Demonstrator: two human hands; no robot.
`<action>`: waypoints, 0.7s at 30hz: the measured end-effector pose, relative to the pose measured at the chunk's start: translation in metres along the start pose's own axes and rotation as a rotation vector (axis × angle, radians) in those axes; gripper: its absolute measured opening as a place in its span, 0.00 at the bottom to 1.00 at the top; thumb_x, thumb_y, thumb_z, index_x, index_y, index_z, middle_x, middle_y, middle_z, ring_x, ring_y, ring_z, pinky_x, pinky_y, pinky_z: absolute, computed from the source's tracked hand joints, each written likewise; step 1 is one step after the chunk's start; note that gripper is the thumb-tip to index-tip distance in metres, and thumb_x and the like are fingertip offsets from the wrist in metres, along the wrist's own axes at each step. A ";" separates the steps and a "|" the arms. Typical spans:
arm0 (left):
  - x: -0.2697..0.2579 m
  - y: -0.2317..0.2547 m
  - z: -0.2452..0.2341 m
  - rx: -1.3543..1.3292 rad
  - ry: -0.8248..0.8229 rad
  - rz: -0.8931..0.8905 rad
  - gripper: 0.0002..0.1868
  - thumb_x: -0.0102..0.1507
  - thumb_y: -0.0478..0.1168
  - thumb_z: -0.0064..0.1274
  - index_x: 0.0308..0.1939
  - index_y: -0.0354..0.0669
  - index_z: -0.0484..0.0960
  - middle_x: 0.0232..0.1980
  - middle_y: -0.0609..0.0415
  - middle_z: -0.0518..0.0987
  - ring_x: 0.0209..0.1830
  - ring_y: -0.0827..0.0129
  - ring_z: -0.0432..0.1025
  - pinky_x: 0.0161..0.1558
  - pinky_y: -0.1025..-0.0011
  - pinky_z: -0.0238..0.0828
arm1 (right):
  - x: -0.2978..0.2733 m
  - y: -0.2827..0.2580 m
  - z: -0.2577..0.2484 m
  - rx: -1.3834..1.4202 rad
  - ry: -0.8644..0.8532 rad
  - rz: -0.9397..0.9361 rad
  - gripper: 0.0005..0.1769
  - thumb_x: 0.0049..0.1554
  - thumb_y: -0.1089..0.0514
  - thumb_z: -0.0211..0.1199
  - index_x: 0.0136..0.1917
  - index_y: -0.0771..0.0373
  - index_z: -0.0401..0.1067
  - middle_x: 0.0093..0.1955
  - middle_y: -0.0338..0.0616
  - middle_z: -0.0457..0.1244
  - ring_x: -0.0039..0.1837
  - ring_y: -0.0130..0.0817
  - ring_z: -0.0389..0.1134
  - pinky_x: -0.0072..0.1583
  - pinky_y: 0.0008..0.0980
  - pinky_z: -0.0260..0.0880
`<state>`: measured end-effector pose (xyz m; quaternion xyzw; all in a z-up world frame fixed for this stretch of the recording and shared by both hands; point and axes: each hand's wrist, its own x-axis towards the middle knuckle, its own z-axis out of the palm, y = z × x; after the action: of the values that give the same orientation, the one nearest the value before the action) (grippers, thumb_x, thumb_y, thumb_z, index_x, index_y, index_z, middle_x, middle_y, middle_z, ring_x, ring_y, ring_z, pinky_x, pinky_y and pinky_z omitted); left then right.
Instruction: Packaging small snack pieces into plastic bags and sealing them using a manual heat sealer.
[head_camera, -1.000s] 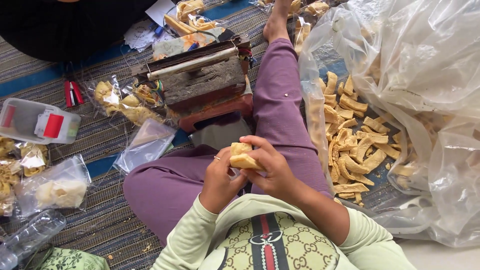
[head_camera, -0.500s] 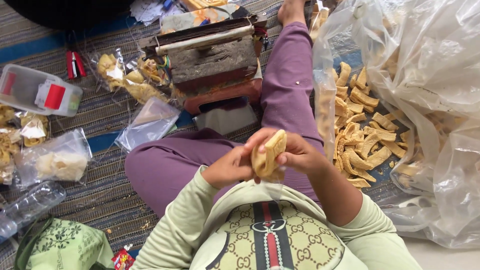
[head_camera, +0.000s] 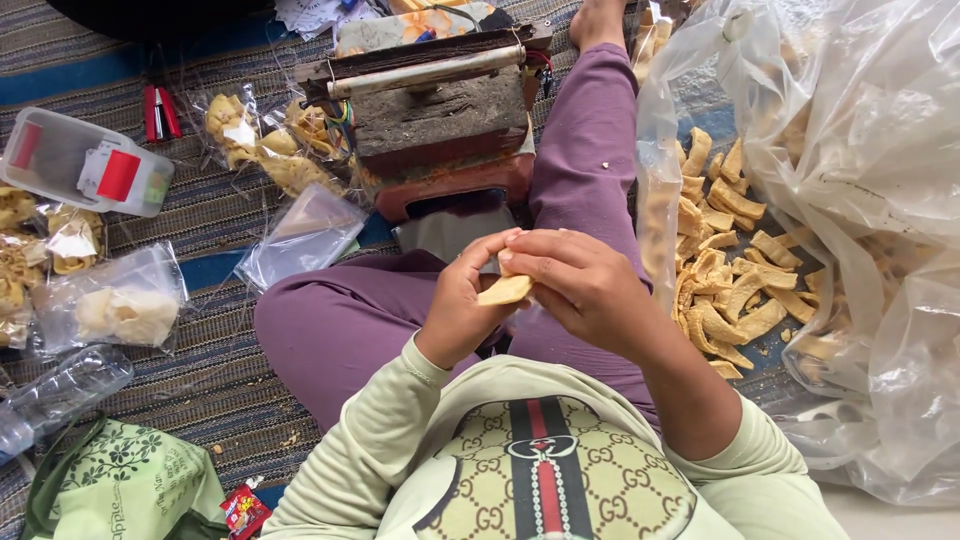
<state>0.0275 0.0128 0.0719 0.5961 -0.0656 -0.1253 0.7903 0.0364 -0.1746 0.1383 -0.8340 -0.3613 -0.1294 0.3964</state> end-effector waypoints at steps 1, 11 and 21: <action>0.000 0.002 -0.002 0.001 -0.001 -0.001 0.34 0.55 0.24 0.61 0.66 0.35 0.74 0.66 0.49 0.71 0.45 0.62 0.80 0.42 0.75 0.83 | 0.000 0.000 0.000 0.000 0.001 0.001 0.13 0.59 0.63 0.63 0.58 0.63 0.77 0.58 0.51 0.69 0.62 0.53 0.71 0.62 0.51 0.71; 0.004 -0.004 0.012 0.558 0.190 0.383 0.34 0.50 0.27 0.61 0.63 0.31 0.76 0.61 0.38 0.76 0.56 0.47 0.78 0.52 0.64 0.79 | 0.001 0.001 0.013 0.006 0.289 -0.064 0.05 0.57 0.65 0.68 0.48 0.64 0.80 0.53 0.52 0.68 0.57 0.55 0.72 0.57 0.49 0.75; 0.001 0.005 0.006 0.396 0.086 0.245 0.31 0.55 0.22 0.59 0.64 0.32 0.76 0.60 0.37 0.74 0.48 0.46 0.80 0.40 0.69 0.83 | -0.019 0.014 0.014 -0.032 0.232 0.019 0.28 0.54 0.61 0.73 0.67 0.58 0.71 0.68 0.49 0.64 0.71 0.51 0.64 0.78 0.52 0.44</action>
<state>0.0273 0.0083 0.0784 0.7320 -0.1269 0.0126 0.6693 0.0318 -0.1792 0.1117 -0.8232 -0.3030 -0.2270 0.4231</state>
